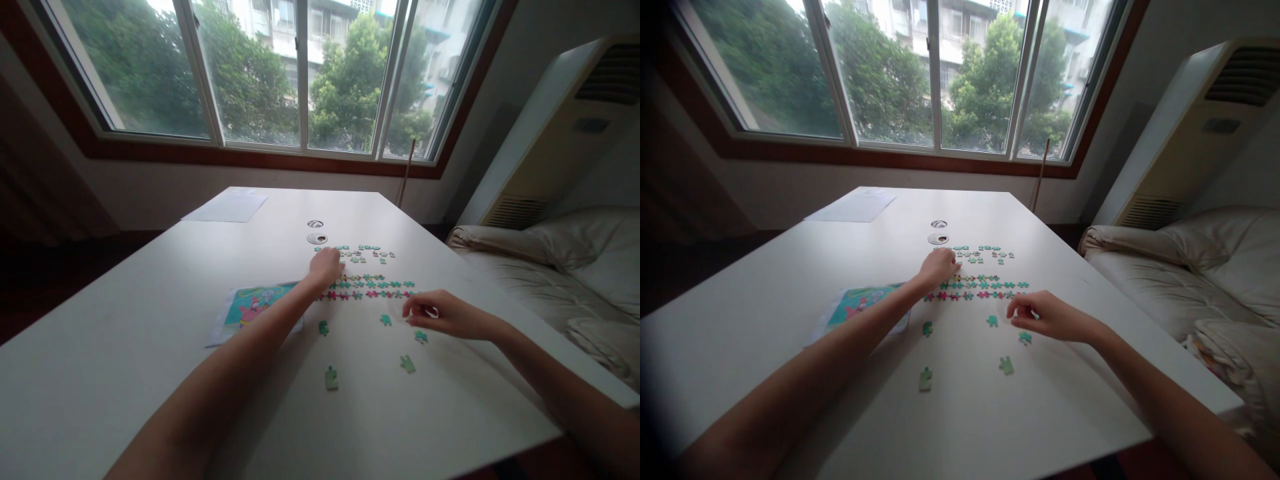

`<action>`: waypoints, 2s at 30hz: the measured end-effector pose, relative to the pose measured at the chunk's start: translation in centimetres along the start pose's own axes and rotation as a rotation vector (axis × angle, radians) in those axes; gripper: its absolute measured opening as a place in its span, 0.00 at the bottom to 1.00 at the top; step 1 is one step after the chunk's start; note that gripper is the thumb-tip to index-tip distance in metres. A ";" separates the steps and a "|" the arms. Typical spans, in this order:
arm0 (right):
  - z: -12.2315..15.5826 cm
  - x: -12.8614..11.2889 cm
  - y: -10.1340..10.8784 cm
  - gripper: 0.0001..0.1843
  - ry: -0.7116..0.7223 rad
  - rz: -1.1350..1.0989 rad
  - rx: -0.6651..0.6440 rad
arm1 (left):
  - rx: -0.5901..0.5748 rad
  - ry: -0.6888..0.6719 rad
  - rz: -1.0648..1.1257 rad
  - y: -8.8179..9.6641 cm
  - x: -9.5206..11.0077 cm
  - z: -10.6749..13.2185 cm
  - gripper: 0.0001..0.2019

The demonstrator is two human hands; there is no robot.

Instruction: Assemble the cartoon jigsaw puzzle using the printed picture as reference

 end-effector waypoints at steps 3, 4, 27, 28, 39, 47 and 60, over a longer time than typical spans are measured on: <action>-0.5 0.1 -0.7 0.16 0.032 -0.019 0.052 | -0.010 -0.027 0.048 0.2 -0.3 -0.3 0.14; -0.7 0.1 -0.9 0.16 0.039 -0.019 0.067 | -0.016 -0.040 0.068 0.3 -0.5 -0.3 0.14; -4.1 -2.1 -2.3 0.16 0.011 -0.096 0.400 | -0.192 -0.391 0.940 1.6 2.8 8.2 0.09; -3.9 -2.0 -2.4 0.16 0.002 -0.116 0.408 | -0.197 -0.380 0.962 1.5 2.9 8.3 0.09; -3.2 -0.9 -3.6 0.19 -0.097 -0.449 0.501 | -0.268 -0.288 0.993 1.0 3.5 9.2 0.11; -2.4 -1.6 -2.9 0.18 0.077 0.013 0.618 | -0.227 -0.247 1.023 1.1 3.5 9.1 0.09; -1.7 -2.1 -1.5 0.13 0.268 0.353 0.477 | -0.258 -0.322 0.840 1.1 3.8 9.3 0.12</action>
Point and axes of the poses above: each hand's wrist, its own z-axis away from the middle knuckle, its own y-axis out of the back of the hand, x = y × z, the point moved 2 cm from there along -z, towards the middle knuckle, and after that the axes turned 5 degrees about y, right-handed, at the moved point
